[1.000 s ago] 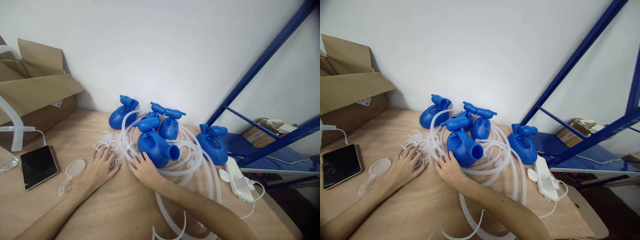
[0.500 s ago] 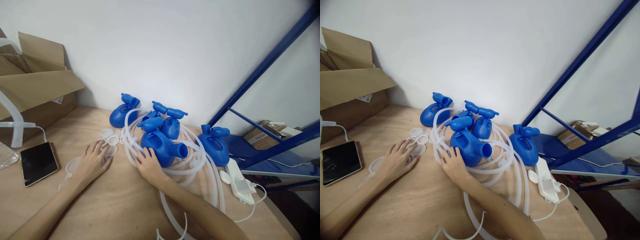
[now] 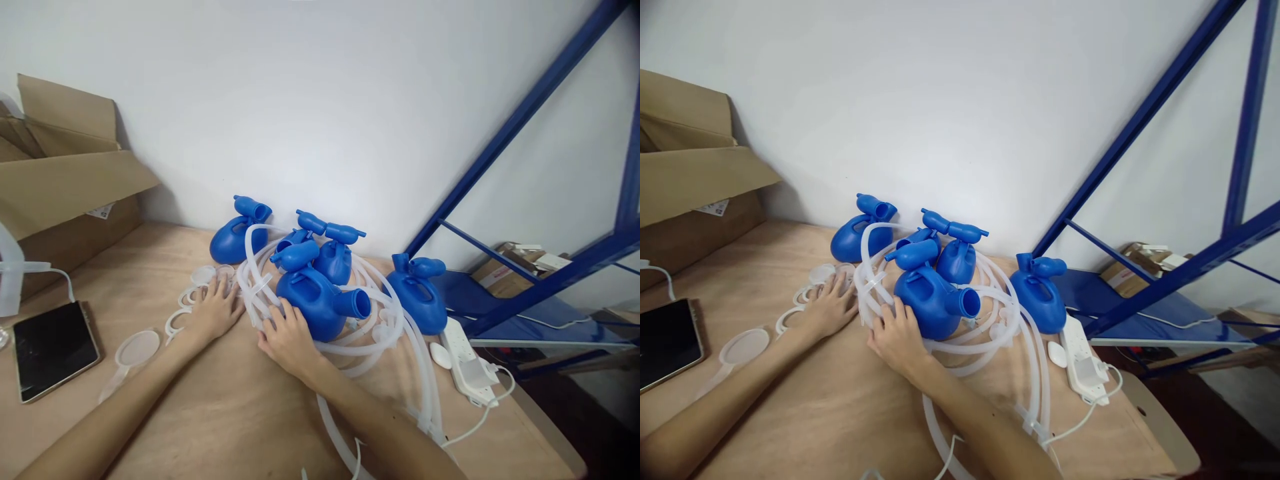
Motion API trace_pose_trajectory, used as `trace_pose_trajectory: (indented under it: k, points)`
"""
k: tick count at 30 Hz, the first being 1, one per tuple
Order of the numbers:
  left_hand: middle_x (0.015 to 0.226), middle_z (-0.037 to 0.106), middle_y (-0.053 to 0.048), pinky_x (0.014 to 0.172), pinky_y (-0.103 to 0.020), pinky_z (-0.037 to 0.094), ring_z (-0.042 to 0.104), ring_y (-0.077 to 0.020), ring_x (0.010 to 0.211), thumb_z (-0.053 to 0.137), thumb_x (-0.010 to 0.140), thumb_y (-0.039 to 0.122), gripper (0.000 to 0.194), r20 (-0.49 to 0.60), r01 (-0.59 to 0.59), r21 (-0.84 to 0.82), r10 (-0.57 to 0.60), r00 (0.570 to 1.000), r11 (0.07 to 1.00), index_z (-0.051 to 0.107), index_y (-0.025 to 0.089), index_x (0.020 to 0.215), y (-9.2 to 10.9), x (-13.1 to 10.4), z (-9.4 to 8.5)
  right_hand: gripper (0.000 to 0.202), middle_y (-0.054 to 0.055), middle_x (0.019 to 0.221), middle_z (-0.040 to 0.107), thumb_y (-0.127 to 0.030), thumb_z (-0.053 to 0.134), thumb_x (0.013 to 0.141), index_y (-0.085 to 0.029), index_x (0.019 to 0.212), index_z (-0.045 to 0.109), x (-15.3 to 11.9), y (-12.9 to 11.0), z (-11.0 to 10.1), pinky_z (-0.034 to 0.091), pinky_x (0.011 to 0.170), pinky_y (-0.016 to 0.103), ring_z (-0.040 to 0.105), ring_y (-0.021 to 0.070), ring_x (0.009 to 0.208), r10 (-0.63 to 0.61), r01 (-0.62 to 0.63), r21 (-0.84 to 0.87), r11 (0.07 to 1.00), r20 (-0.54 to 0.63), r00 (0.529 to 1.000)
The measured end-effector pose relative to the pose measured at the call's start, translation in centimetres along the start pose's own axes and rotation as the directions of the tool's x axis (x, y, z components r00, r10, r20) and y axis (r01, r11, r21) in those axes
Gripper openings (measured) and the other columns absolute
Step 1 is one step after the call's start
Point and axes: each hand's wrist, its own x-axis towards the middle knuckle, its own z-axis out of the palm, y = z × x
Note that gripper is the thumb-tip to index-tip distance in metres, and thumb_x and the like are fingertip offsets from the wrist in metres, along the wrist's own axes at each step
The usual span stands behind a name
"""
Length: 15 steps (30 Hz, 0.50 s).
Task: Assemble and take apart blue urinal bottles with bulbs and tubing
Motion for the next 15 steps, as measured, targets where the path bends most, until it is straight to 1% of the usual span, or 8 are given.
trace_pose_trajectory:
  k: [3, 5, 8, 10, 12, 14, 15]
  points:
    - [0.166, 0.041, -0.028, 0.113, -0.067, 0.038, 0.042, -0.0468, 0.151, 0.037, 0.106, 0.04, 0.058, -0.033, 0.004, 0.039, -0.002, 0.999, 0.999, 0.056, 0.012, 0.154, 0.1, -0.8, -0.1, 0.024, 0.018, 0.138, 0.068, -0.032, 0.056, 0.104, -0.014, 0.103, 0.072, -0.3, 0.0, 0.2, 0.056, 0.097, 0.049, 0.055, 0.0429, 0.139, -0.053, 0.052, -0.033, 0.998, -0.036, 0.998]
    - [0.162, 0.046, -0.03, 0.108, -0.068, 0.041, 0.046, -0.0488, 0.146, 0.034, 0.107, 0.04, 0.056, -0.063, 0.032, 0.069, -0.027, 0.998, 0.997, 0.062, 0.012, 0.146, -0.2, -1.5, -0.5, 0.022, 0.018, 0.151, 0.062, -0.029, 0.057, 0.104, -0.013, 0.104, 0.072, -0.6, -0.1, 0.7, 0.054, 0.104, 0.052, 0.053, 0.0442, 0.142, -0.106, 0.101, -0.083, 0.991, -0.057, 0.993]
    - [0.142, 0.061, -0.033, 0.1, -0.067, 0.045, 0.055, -0.0522, 0.131, 0.032, 0.107, 0.046, 0.059, -0.11, 0.117, 0.124, -0.104, 0.989, 0.985, 0.071, 0.008, 0.129, -1.1, -2.2, -1.0, 0.021, 0.016, 0.158, 0.057, -0.03, 0.058, 0.104, -0.015, 0.107, 0.072, -0.8, -0.3, 1.5, 0.051, 0.111, 0.054, 0.051, 0.0435, 0.146, -0.14, 0.131, -0.124, 0.984, -0.069, 0.988]
    - [0.135, 0.065, -0.032, 0.101, -0.066, 0.045, 0.059, -0.0513, 0.126, 0.034, 0.106, 0.051, 0.061, -0.125, 0.139, 0.168, -0.119, 0.985, 0.976, 0.073, 0.008, 0.121, -1.8, -2.2, -1.1, 0.023, 0.016, 0.159, 0.056, -0.031, 0.057, 0.105, -0.015, 0.112, 0.071, -0.7, -0.4, 1.7, 0.05, 0.113, 0.054, 0.05, 0.0433, 0.147, -0.146, 0.139, -0.118, 0.983, -0.057, 0.988]
    - [0.144, 0.061, -0.031, 0.108, -0.066, 0.041, 0.056, -0.0498, 0.132, 0.039, 0.104, 0.053, 0.059, -0.105, 0.089, 0.177, -0.071, 0.992, 0.98, 0.071, 0.008, 0.127, -2.3, -1.5, -1.1, 0.027, 0.018, 0.159, 0.055, -0.03, 0.055, 0.106, -0.015, 0.123, 0.069, -0.6, -0.4, 1.5, 0.049, 0.114, 0.055, 0.049, 0.0434, 0.148, -0.147, 0.142, -0.103, 0.985, -0.047, 0.988]
    - [0.159, 0.05, -0.028, 0.116, -0.065, 0.035, 0.048, -0.0471, 0.145, 0.043, 0.104, 0.049, 0.057, -0.065, 0.012, 0.149, -0.002, 0.998, 0.989, 0.066, 0.01, 0.138, -2.6, -0.6, -0.9, 0.034, 0.018, 0.159, 0.056, -0.025, 0.053, 0.107, -0.017, 0.138, 0.062, -0.6, -0.4, 0.9, 0.048, 0.115, 0.057, 0.048, 0.0424, 0.15, -0.149, 0.144, -0.094, 0.985, -0.046, 0.988]
    - [0.163, 0.047, -0.026, 0.118, -0.065, 0.034, 0.044, -0.0452, 0.149, 0.043, 0.104, 0.047, 0.056, -0.045, -0.014, 0.132, 0.02, 0.999, 0.991, 0.064, 0.011, 0.142, -2.7, -0.1, -0.8, 0.038, 0.017, 0.158, 0.056, -0.023, 0.053, 0.107, -0.018, 0.144, 0.059, -0.6, -0.3, 0.5, 0.048, 0.116, 0.057, 0.047, 0.0416, 0.151, -0.151, 0.146, -0.094, 0.985, -0.046, 0.987]
